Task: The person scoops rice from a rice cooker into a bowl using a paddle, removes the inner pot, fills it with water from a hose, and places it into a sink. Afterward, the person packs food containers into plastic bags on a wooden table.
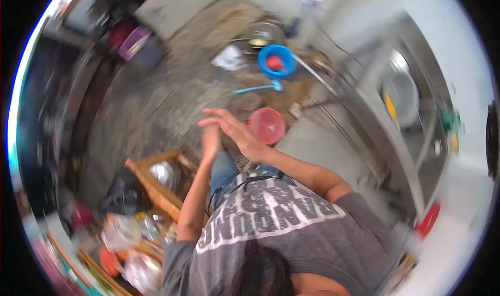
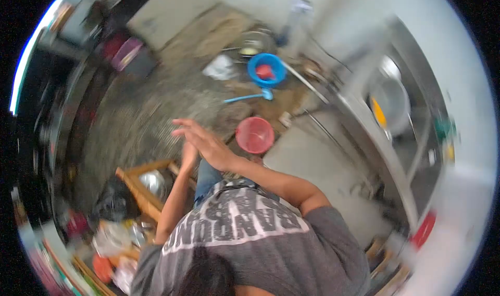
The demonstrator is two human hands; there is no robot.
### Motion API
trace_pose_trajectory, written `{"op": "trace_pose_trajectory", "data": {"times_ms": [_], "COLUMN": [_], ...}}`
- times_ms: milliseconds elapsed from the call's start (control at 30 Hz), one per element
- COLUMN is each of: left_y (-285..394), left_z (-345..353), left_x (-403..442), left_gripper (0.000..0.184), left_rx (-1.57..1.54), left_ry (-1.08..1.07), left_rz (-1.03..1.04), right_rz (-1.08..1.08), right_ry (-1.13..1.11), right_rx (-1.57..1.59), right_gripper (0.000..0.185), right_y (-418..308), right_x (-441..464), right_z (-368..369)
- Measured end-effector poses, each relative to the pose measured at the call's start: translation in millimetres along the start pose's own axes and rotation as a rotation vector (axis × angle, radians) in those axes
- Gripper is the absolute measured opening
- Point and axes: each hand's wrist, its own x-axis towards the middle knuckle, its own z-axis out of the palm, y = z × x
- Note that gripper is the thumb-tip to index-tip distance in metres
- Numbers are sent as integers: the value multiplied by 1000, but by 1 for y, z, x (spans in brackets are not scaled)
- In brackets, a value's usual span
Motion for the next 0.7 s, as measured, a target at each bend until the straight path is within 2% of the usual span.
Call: {"op": "trace_pose_trajectory", "data": {"times_ms": [33,100,167,267,300,367,433,467,500,533,567,600,633,667,700], "left_y": [-45,11,5,-3,1,0,1,1,8,10,-2,-13,-12,-32,-64], "left_z": [2,-13,-49,-147,-187,-275,-358,-399,-436,-467,-491,-513,-527,-538,-546], "left_x": [18,-7,20,95,116,121,130,128,123,120,117,114,106,105,108], "left_gripper": [48,58,58,60,56,50,43,41,40,41,41,40,30,26,22], "left_rx": [127,-688,-1132,-1749,-1772,-1848,-1857,-1839,-1701,-1551,-1560,-1565,-1596,-1615,-1628], "left_ry": [-168,-26,-209,-699,-687,-661,-417,-291,-11,259,327,394,530,468,403], "left_rz": [187,242,49,-97,-100,-136,202,356,345,328,367,407,340,419,497], "right_rz": [-138,-457,-634,-543,-520,-128,330,492,273,384,328,442,415,579,783], "right_ry": [-12,-55,-219,-207,-203,-4,-505,-461,-388,-342,-264,-120,-187,-183,-467], "right_rx": [-440,-952,-993,-979,-996,-777,-1313,-1159,-1305,-1392,-1318,-1366,-1362,-1286,-1556], "right_gripper": [50,52,56,57,58,55,49,36,31,30,27,28,34,32,31], "right_y": [16,68,128,174,187,211,316,323,340,317,365,328,332,322,312], "right_x": [20,63,102,185,215,269,316,330,334,345,341,348,347,352,360], "right_z": [14,42,35,54,51,63,-13,-28,-49,-48,-94,-79,-90,-85,-83]}}
